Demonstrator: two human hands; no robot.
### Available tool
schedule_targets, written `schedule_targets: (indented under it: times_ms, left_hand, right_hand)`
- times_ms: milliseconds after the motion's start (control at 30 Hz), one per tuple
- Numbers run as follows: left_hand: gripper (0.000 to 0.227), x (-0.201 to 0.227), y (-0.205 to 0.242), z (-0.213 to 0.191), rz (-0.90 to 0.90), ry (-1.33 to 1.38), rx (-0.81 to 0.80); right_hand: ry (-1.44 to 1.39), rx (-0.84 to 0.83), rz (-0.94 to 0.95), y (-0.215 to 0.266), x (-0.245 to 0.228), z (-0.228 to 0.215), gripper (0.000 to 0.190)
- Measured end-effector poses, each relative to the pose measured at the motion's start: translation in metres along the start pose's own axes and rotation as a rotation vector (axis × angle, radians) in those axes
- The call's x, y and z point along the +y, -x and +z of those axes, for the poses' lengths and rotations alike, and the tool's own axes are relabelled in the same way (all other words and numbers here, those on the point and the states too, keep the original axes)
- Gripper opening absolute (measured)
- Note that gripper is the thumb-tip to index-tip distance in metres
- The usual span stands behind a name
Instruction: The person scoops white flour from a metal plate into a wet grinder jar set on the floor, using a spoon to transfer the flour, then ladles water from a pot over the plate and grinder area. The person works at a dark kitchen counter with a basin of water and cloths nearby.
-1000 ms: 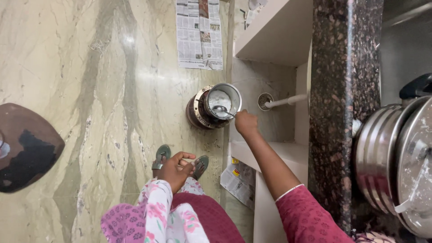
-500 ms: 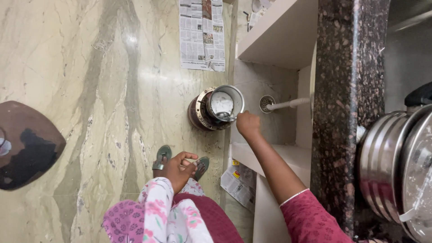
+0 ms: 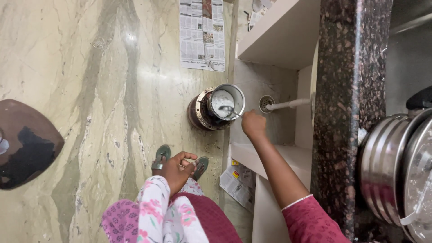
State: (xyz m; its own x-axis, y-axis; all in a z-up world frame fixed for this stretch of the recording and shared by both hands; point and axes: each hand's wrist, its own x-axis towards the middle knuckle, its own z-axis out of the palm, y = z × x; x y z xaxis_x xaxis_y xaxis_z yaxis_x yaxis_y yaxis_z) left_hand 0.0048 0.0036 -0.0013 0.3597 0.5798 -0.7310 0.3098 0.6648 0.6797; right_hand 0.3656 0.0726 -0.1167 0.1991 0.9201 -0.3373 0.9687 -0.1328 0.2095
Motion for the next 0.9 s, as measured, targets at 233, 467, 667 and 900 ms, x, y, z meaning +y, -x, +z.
schedule_targets:
  times_ms: [233, 467, 667, 900]
  left_hand:
    - [0.029, -0.003, 0.001, 0.002, -0.012, -0.035, 0.04]
    - [0.03, -0.009, 0.001, -0.001, -0.005, -0.031, -0.01]
    - [0.03, -0.005, 0.0, 0.002, 0.012, -0.05, 0.015]
    - [0.029, 0.007, 0.006, 0.003, -0.013, -0.035, 0.003]
  right_hand:
    - [0.013, -0.033, -0.021, -0.003, -0.01, 0.05, 0.026]
    - [-0.091, -0.039, 0.028, 0.005, -0.018, -0.003, 0.025]
    - [-0.056, -0.02, 0.043, -0.009, -0.014, 0.043, 0.025]
    - [-0.139, -0.109, 0.085, -0.008, -0.008, 0.036, 0.027]
